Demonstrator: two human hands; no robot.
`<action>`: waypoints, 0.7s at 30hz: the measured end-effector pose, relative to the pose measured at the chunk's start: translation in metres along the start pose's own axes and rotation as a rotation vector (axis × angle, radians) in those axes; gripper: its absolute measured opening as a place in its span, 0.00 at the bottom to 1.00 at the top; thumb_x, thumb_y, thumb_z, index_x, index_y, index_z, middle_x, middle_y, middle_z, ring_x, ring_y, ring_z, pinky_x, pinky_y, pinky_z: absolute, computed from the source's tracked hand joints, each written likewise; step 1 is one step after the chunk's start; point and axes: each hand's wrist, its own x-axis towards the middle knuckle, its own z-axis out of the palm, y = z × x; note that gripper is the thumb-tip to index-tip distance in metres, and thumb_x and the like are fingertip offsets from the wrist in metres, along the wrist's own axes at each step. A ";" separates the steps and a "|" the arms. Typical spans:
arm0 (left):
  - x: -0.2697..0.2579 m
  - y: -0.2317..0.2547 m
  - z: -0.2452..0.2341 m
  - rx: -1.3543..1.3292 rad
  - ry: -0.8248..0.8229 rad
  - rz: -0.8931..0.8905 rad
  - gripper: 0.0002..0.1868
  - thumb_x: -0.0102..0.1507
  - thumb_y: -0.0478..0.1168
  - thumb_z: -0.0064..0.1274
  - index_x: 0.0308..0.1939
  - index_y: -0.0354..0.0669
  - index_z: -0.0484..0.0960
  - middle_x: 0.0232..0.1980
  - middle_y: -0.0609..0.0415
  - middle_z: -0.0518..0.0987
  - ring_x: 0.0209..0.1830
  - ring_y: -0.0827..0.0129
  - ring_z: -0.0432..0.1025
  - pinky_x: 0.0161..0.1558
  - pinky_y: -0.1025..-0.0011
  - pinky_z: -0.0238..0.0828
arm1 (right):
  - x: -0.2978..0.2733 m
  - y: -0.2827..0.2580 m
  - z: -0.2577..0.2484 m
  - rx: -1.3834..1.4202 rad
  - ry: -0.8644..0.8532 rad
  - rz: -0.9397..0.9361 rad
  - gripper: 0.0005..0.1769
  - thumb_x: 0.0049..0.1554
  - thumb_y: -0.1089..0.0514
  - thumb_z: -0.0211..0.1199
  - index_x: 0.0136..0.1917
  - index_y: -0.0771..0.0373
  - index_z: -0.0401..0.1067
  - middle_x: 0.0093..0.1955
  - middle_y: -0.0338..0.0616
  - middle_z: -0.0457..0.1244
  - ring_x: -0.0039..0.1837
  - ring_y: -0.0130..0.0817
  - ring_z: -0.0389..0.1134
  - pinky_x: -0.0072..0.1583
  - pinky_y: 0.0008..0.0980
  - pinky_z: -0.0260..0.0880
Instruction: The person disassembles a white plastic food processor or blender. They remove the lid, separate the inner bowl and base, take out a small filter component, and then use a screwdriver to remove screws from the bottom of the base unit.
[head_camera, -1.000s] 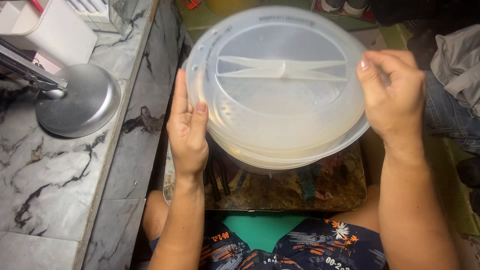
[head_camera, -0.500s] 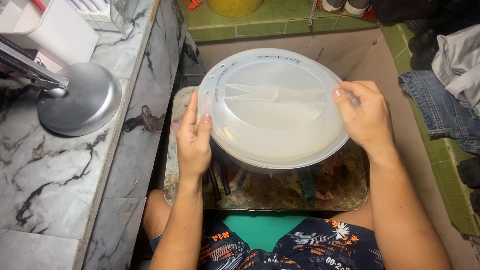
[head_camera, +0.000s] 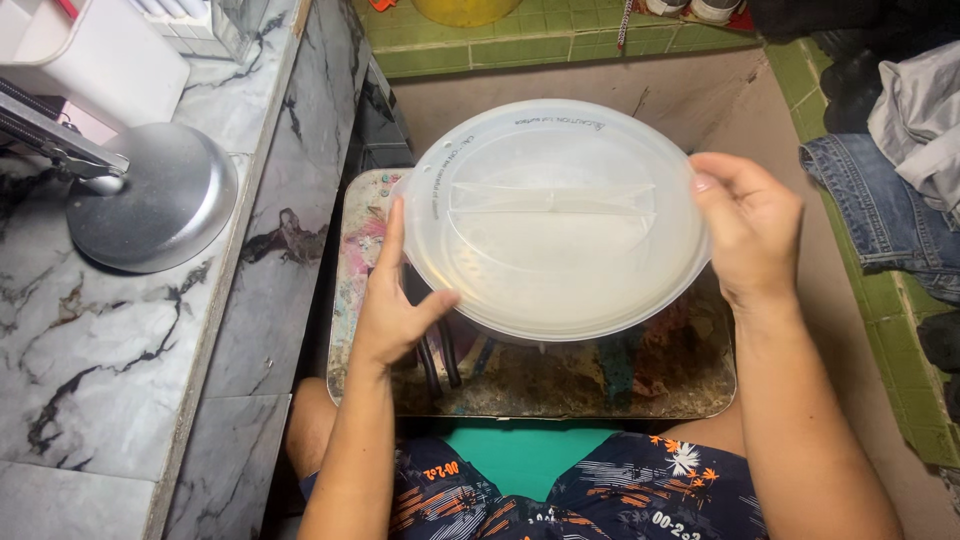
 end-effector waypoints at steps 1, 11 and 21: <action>0.000 0.000 -0.002 0.003 -0.009 -0.020 0.64 0.53 0.45 0.71 0.82 0.33 0.43 0.85 0.37 0.52 0.85 0.55 0.48 0.81 0.64 0.39 | 0.000 0.000 0.000 0.055 0.001 -0.016 0.16 0.65 0.62 0.61 0.63 0.75 0.72 0.59 0.56 0.68 0.59 0.36 0.69 0.64 0.31 0.70; 0.001 -0.012 0.005 -0.117 0.127 -0.085 0.77 0.41 0.58 0.75 0.84 0.34 0.45 0.85 0.40 0.57 0.86 0.57 0.53 0.83 0.63 0.45 | 0.000 -0.016 -0.005 0.591 0.011 0.134 0.28 0.64 0.62 0.50 0.75 0.77 0.56 0.68 0.61 0.63 0.70 0.46 0.67 0.74 0.44 0.68; 0.001 -0.005 0.004 -0.020 0.108 -0.084 0.73 0.41 0.53 0.77 0.81 0.33 0.49 0.82 0.39 0.60 0.82 0.56 0.56 0.80 0.62 0.49 | -0.004 -0.008 0.000 0.151 -0.067 -0.017 0.35 0.65 0.62 0.57 0.78 0.83 0.51 0.75 0.64 0.59 0.75 0.45 0.62 0.77 0.39 0.59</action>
